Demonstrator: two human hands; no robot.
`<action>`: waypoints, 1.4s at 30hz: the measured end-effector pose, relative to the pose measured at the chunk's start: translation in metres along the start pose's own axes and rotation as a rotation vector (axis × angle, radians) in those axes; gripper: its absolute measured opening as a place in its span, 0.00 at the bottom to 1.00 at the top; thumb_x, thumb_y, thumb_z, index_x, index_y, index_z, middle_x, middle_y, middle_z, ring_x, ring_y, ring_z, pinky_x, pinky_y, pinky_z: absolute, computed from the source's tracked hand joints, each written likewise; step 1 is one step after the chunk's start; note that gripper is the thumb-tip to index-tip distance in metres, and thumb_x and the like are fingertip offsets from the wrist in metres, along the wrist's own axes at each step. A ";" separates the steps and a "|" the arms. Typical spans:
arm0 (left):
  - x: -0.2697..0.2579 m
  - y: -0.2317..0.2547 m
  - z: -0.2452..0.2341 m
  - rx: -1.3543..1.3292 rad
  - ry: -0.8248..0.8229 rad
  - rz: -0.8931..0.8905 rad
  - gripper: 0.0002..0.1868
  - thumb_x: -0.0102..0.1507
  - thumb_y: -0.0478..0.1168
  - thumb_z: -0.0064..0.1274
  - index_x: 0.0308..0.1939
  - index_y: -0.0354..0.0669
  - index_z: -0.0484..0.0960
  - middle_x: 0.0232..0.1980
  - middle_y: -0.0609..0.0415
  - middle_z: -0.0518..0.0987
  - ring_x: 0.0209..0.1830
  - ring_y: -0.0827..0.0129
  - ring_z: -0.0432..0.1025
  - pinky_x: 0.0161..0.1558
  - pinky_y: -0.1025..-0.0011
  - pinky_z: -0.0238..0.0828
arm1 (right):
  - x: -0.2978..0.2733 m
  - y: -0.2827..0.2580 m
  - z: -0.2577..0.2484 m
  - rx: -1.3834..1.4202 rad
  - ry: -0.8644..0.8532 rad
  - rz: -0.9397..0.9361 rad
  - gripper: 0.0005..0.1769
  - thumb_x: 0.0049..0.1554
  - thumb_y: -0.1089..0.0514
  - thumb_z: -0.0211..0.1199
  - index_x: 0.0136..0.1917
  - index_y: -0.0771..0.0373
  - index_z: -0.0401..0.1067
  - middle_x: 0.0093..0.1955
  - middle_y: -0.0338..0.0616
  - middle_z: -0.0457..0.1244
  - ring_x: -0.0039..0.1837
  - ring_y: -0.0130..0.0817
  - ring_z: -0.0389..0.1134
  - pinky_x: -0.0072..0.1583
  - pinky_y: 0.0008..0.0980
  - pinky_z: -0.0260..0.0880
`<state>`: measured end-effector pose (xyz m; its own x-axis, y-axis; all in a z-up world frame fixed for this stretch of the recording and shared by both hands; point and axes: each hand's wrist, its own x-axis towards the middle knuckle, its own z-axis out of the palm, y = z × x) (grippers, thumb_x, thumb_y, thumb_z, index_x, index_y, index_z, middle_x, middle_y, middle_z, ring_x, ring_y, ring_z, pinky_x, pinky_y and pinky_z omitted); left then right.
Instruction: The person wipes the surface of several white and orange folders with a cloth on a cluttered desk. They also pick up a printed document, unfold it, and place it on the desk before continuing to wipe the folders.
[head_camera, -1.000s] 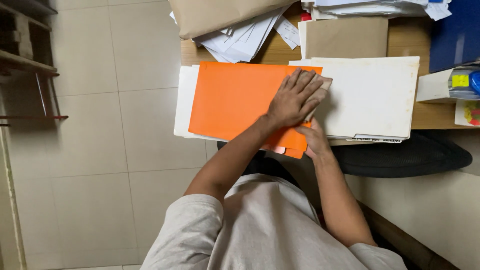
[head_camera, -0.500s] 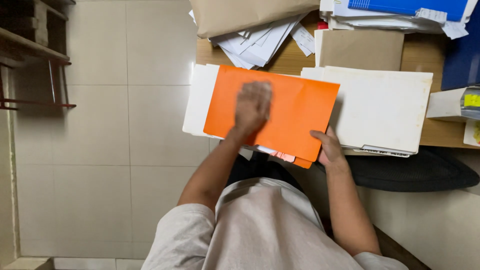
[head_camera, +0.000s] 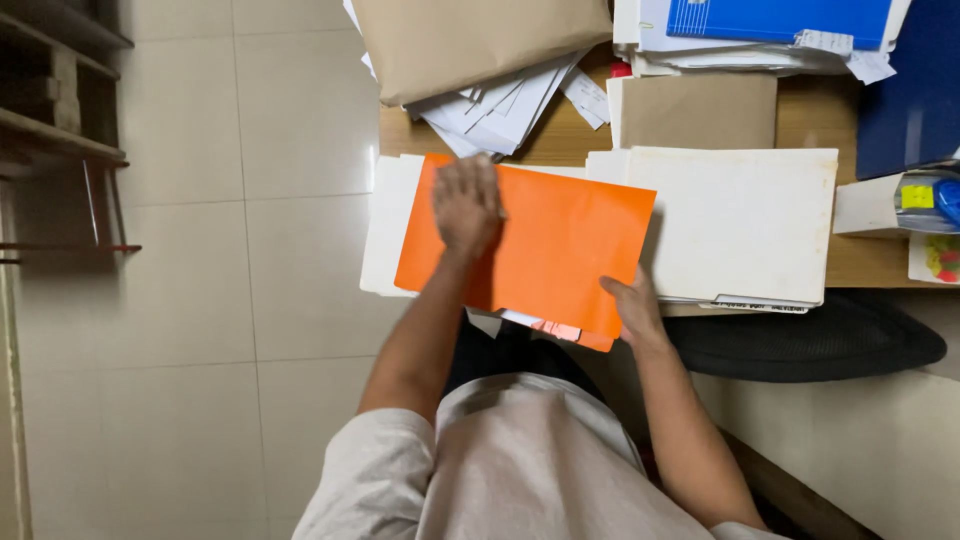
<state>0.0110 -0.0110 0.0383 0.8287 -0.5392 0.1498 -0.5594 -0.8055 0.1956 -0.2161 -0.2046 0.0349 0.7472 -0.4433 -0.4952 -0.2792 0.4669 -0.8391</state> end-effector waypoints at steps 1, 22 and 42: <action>-0.003 0.019 0.018 0.001 0.000 0.004 0.41 0.62 0.52 0.49 0.75 0.38 0.58 0.74 0.36 0.62 0.73 0.34 0.55 0.69 0.35 0.55 | 0.004 -0.004 0.001 0.004 0.002 -0.002 0.29 0.58 0.74 0.54 0.72 0.67 0.59 0.68 0.50 0.63 0.66 0.40 0.68 0.66 0.38 0.70; -0.095 -0.021 0.005 -0.569 0.056 0.481 0.22 0.65 0.45 0.54 0.61 0.44 0.78 0.68 0.41 0.73 0.70 0.36 0.63 0.68 0.43 0.58 | -0.021 -0.006 0.030 -0.192 0.118 0.069 0.28 0.56 0.74 0.57 0.70 0.69 0.63 0.64 0.49 0.64 0.62 0.38 0.68 0.61 0.36 0.72; 0.021 -0.169 -0.042 -1.743 -0.835 -0.704 0.35 0.57 0.38 0.65 0.65 0.31 0.70 0.50 0.39 0.83 0.40 0.59 0.82 0.36 0.67 0.86 | -0.082 -0.065 0.022 0.112 0.047 -0.130 0.36 0.54 0.71 0.62 0.75 0.71 0.61 0.65 0.52 0.64 0.65 0.42 0.68 0.63 0.38 0.70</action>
<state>0.1224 0.1237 0.0492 0.3844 -0.6718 -0.6332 0.7872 -0.1196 0.6049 -0.2456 -0.1822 0.1350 0.7428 -0.5396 -0.3963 -0.1111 0.4845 -0.8677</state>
